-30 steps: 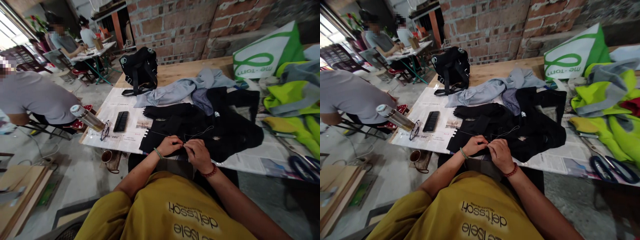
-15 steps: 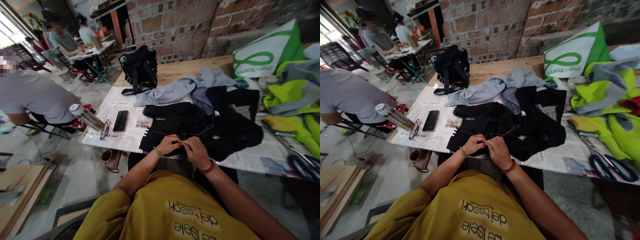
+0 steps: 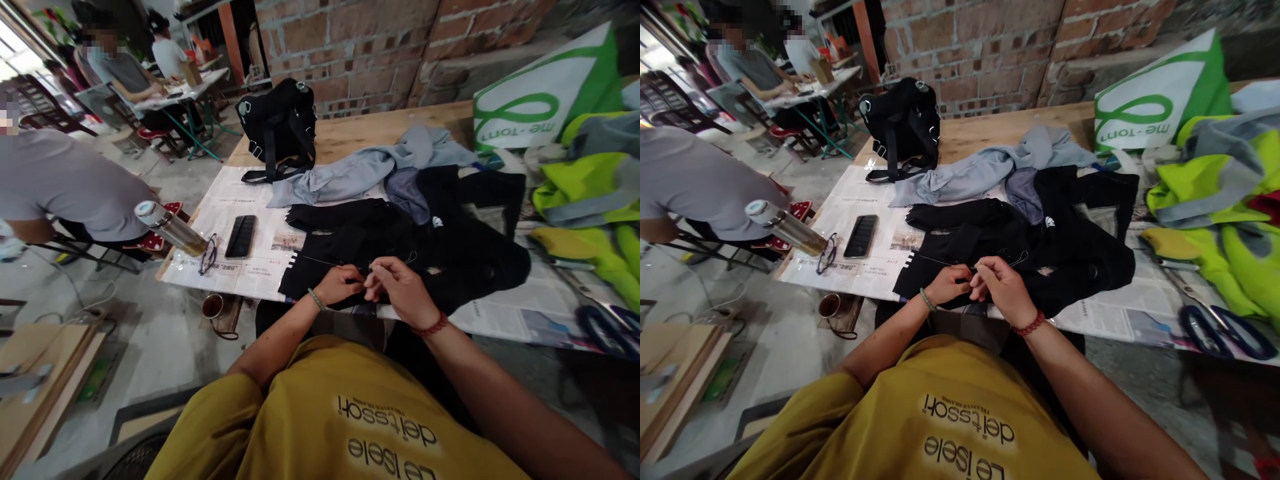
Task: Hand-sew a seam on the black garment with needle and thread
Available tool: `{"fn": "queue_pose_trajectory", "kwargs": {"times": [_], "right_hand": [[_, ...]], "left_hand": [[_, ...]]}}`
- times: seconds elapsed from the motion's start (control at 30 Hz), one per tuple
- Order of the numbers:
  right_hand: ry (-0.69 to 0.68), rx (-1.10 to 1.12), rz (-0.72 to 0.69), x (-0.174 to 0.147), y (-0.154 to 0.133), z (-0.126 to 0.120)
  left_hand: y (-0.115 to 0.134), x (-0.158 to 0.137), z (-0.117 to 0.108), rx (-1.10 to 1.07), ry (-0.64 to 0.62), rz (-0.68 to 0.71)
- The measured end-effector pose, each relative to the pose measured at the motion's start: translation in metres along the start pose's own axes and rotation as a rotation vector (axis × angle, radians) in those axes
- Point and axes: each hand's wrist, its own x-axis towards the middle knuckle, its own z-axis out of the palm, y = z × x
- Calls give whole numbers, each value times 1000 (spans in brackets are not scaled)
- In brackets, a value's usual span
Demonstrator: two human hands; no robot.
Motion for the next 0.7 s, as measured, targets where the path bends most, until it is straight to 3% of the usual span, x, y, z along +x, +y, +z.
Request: {"fn": "queue_pose_trajectory", "kwargs": {"times": [0.1, 0.17, 0.27, 0.37, 0.5, 0.57, 0.7], "right_hand": [[-193, 273, 197, 6, -6, 0], [-241, 307, 186, 11, -10, 0], [-80, 98, -52, 21, -15, -4], [32, -414, -415, 33, -17, -17], [-169, -961, -877, 55, -23, -49], [-187, -1142, -1017, 66, -28, -64], [-78, -1355, -1125, 79, -42, -85]], "left_hand": [[-1, -1, 0, -8, 4, 8], [-1, -1, 0, -7, 7, -10], [1, -1, 0, -2, 17, -26], [2, 0, 0, -7, 29, -21], [1, 1, 0, -16, 44, -29], [0, 0, 0, -28, 47, -28], [-1, 0, 0, -31, 42, -32]]}}
